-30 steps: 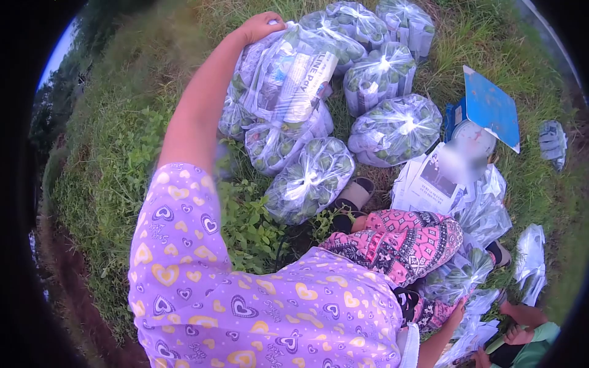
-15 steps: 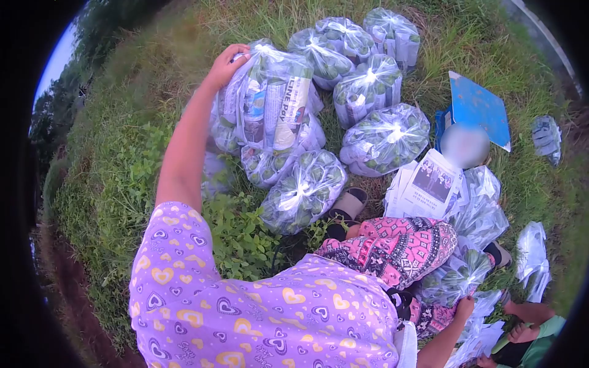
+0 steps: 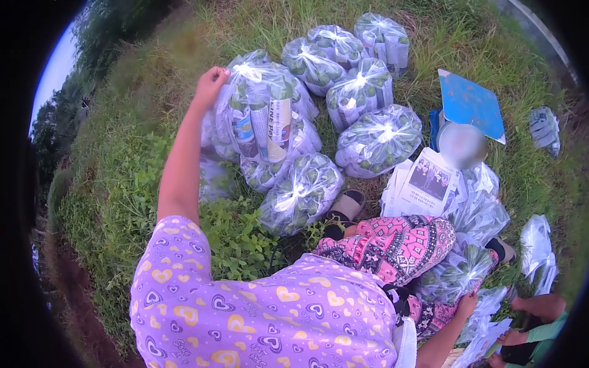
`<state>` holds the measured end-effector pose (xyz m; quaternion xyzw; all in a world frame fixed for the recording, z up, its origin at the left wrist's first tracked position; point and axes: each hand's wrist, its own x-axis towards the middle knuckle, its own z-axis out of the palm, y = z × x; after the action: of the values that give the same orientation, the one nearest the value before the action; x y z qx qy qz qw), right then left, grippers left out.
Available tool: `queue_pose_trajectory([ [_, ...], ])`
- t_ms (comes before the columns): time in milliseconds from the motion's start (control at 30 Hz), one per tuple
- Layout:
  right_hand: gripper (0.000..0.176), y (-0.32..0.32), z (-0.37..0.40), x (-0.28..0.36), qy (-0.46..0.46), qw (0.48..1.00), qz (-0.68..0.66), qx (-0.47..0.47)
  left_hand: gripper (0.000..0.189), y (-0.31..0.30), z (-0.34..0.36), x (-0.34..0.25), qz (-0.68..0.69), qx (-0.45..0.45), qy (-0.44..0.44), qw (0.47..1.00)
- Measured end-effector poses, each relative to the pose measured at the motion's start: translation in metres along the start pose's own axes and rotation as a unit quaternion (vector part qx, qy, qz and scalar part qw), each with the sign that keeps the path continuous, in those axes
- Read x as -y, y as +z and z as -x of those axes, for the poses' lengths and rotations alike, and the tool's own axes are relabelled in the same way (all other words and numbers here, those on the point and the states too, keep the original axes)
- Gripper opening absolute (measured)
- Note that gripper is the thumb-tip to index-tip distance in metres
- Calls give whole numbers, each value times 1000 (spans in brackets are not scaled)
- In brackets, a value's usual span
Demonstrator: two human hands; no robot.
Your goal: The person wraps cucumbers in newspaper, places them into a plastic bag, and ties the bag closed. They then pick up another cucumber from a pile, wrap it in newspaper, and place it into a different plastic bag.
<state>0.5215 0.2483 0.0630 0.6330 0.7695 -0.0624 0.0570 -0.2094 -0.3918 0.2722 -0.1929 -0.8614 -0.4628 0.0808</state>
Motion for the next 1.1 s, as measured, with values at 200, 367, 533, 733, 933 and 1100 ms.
queue_pose_trajectory([
  [200,43,3,-4,3,-3,1000,5,-1,23,4,28,6,0,-96,48,994],
  [367,46,-3,0,9,7,1000,4,8,25,21,25,-6,-251,-167,66,951],
  [533,47,2,-3,11,-12,1000,-3,6,23,48,-12,-24,-280,-110,-3,954],
  [733,53,0,8,-3,-24,999,-22,15,24,83,-75,18,-317,60,76,943],
  [933,54,-3,13,5,-25,1000,-6,15,36,71,-64,18,-307,84,85,944],
  [1100,53,-3,-4,-3,-22,998,8,61,60,32,-58,42,44,-55,-55,996],
])
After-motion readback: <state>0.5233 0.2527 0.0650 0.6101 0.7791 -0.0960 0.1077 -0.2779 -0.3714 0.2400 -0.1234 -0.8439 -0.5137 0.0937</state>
